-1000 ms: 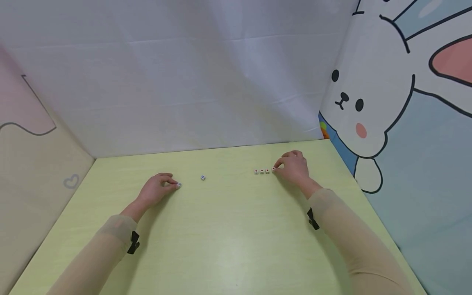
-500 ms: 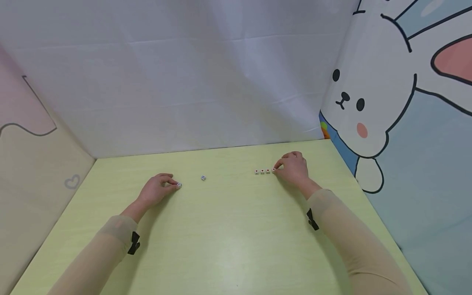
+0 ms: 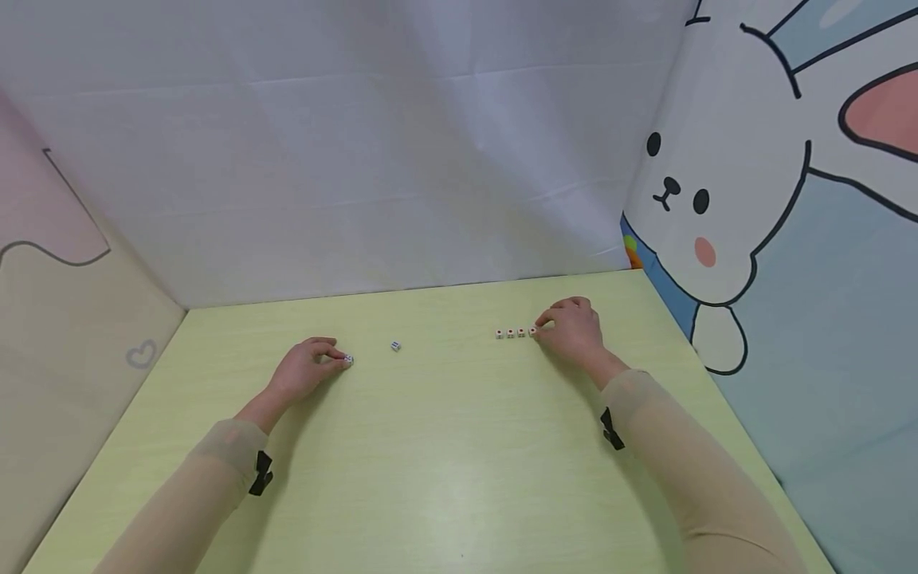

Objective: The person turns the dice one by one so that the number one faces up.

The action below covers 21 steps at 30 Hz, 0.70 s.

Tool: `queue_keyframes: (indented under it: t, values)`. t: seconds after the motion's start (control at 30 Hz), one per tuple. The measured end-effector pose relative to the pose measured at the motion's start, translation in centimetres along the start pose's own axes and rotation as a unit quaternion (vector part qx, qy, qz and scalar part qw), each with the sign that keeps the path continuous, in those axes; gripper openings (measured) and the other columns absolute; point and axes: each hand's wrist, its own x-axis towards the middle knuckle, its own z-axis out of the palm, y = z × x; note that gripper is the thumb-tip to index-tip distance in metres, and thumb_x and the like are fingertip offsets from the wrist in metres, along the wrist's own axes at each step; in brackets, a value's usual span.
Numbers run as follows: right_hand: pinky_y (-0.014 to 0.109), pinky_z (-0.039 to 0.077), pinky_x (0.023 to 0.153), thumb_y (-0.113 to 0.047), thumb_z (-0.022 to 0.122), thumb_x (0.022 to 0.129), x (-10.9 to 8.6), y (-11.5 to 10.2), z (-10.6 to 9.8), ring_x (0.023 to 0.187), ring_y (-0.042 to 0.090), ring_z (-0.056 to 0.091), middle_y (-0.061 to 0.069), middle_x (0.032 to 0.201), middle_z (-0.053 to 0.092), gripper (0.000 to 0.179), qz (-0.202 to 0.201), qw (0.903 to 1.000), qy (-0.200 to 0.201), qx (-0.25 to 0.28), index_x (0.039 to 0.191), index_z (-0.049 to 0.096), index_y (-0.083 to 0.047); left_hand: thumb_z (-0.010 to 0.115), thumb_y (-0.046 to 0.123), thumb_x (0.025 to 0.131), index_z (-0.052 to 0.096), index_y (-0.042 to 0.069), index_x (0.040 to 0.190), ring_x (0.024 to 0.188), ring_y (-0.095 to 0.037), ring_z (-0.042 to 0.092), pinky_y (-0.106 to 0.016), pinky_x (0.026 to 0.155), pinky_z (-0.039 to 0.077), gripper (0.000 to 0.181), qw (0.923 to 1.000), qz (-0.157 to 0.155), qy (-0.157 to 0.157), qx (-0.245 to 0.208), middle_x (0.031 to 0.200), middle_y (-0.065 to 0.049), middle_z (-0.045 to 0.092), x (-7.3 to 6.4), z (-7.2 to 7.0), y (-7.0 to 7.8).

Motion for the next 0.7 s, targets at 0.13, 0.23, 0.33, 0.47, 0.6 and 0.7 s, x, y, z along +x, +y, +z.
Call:
queue_keyframes:
  t: [0.13,0.23,0.33,0.47,0.6,0.7]
  values:
    - [0.071,0.027,0.108,-0.027,0.071,0.096,-0.6,0.2,-0.7,0.138,0.051,0.028,0.023,0.140,0.056,0.031,-0.006,1.0000,0.007,0.003,0.121,0.075,-0.009,0.072,0.027,0.098,0.077,0.007,0.107,0.141,-0.048,0.039,-0.061,0.116,0.032,0.023,1.0000,0.002,0.000,0.000,0.147,-0.022,0.053,0.0,-0.1,0.1]
    - [0.070,0.026,0.108,-0.026,0.072,0.096,-0.9,0.4,-1.2,0.138,0.051,0.027,0.024,0.142,0.054,0.035,-0.007,0.9998,0.016,0.007,0.125,0.073,-0.008,0.072,0.027,0.098,0.077,0.006,0.107,0.141,-0.048,0.039,-0.061,0.116,0.032,0.023,1.0000,0.001,-0.001,-0.003,0.147,-0.022,0.053,-0.1,-0.1,0.2]
    - [0.070,0.025,0.109,-0.027,0.072,0.095,-1.3,0.5,-1.5,0.138,0.052,0.027,0.024,0.143,0.053,0.037,-0.009,0.9996,0.023,0.010,0.127,0.072,-0.008,0.072,0.026,0.098,0.077,0.006,0.107,0.141,-0.047,0.039,-0.061,0.115,0.032,0.022,1.0000,0.001,0.000,-0.004,0.147,-0.022,0.053,-0.2,-0.2,0.3]
    - [0.069,0.024,0.111,-0.026,0.072,0.096,-1.7,0.4,-2.1,0.139,0.052,0.026,0.024,0.144,0.051,0.037,-0.016,0.9991,0.034,0.019,0.128,0.071,-0.007,0.072,0.027,0.099,0.077,0.006,0.107,0.142,-0.048,0.038,-0.061,0.116,0.032,0.023,1.0000,0.001,-0.001,-0.004,0.147,-0.023,0.053,-0.2,-0.2,0.3]
    - [0.067,0.023,0.112,-0.024,0.072,0.096,-2.2,-0.2,-2.8,0.140,0.051,0.025,0.024,0.144,0.051,0.036,-0.027,0.9977,0.049,0.038,0.127,0.071,-0.006,0.071,0.027,0.099,0.077,0.006,0.109,0.142,-0.048,0.038,-0.061,0.116,0.031,0.024,1.0000,0.001,-0.003,-0.003,0.147,-0.023,0.052,-0.2,-0.2,0.3]
    - [0.066,0.023,0.113,-0.023,0.073,0.096,-2.5,-0.9,-3.4,0.139,0.050,0.027,0.024,0.142,0.052,0.035,-0.041,0.9961,0.063,0.046,0.126,0.072,-0.005,0.071,0.027,0.099,0.077,0.007,0.109,0.142,-0.048,0.038,-0.061,0.116,0.031,0.024,1.0000,0.002,-0.004,0.000,0.147,-0.023,0.052,-0.1,-0.1,0.3]
